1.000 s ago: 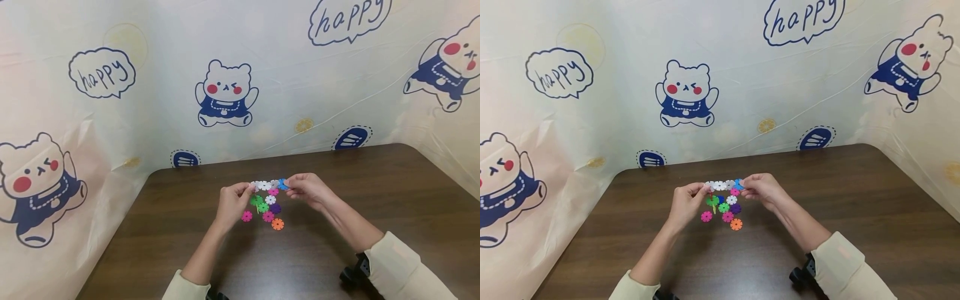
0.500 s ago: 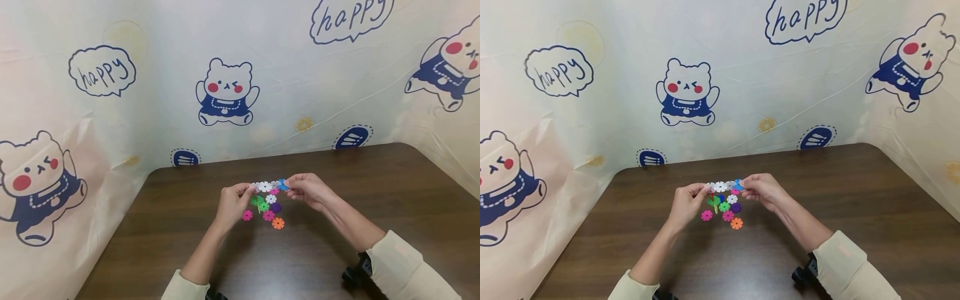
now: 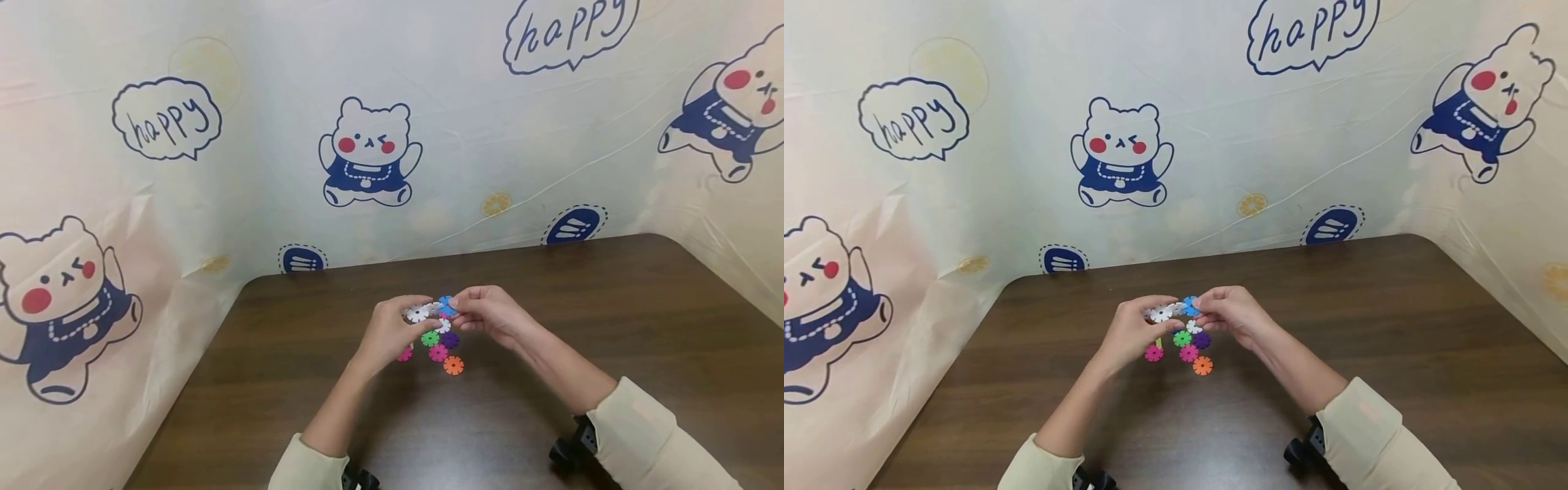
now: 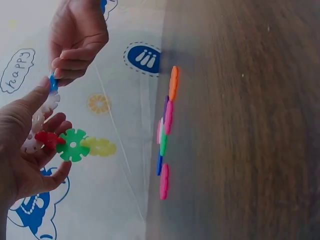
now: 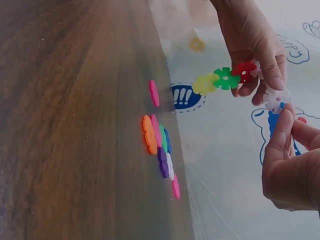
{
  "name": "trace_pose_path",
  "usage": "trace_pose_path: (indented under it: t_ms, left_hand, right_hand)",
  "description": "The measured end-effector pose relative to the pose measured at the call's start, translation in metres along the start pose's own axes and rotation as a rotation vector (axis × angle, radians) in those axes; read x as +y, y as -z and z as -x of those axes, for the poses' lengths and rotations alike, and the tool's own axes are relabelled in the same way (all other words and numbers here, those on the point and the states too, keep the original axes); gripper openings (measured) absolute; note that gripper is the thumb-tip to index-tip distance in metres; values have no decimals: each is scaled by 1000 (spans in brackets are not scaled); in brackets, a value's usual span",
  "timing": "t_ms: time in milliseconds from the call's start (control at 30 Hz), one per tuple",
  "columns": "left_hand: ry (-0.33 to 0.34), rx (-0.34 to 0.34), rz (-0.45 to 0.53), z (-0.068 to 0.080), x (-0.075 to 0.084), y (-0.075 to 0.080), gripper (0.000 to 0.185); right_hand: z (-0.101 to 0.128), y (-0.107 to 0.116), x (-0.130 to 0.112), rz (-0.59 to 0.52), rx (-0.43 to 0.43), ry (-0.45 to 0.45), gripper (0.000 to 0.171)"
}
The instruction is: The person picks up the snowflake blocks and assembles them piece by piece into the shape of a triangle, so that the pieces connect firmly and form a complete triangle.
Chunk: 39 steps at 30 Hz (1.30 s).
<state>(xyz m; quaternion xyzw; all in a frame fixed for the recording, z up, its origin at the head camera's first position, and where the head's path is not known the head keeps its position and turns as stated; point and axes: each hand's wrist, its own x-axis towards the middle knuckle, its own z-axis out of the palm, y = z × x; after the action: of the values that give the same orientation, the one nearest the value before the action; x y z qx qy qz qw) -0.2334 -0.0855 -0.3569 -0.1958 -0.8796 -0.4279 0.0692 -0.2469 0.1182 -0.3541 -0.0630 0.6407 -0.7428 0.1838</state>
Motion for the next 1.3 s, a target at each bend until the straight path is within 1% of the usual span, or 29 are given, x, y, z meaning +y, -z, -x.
trace_pose_path:
  t_ms: [100,167,233,300,367,467,600,767,900,1000,1100,1200,1300]
  left_hand:
    - [-18,27,15,1,-2,1,33]
    - [-10,44,32,2,-3,3,31]
    - [17,60,53,3,-3,5,30]
    - [46,67,74,3,-4,7,31]
    - [67,66,91,3,-4,9,31]
    - [89,62,105,3,-4,10,34]
    - [118,65,115,3,-3,10,37]
    - [142,67,123,4,-1,10,39]
    - [152,68,122,4,1,11,40]
    - [151,69,121,4,1,11,40]
    - [145,67,122,4,1,10,40]
    - [142,66,124,4,1,10,40]
    - [142,67,124,4,0,9,42]
  right_hand:
    - [-2,0,3,1,4,-7,21]
    - [-6,4,7,54,17,-2,28]
    - [-13,9,12,167,39,3,31]
    - [-21,15,19,333,49,-1,29]
    - [-30,20,25,505,38,-22,25]
    - [-41,22,31,686,-14,-76,22]
    - [-47,17,35,841,-54,-120,22]
    - [-51,7,40,1028,-39,-113,27]
    - [-52,2,44,1144,-21,-72,27]
    - [-52,2,45,1189,-8,-28,26]
    - [-50,3,45,1168,-3,-16,23]
    - [-47,7,44,1084,-29,-33,17]
    - [-45,15,43,947,-83,-64,11]
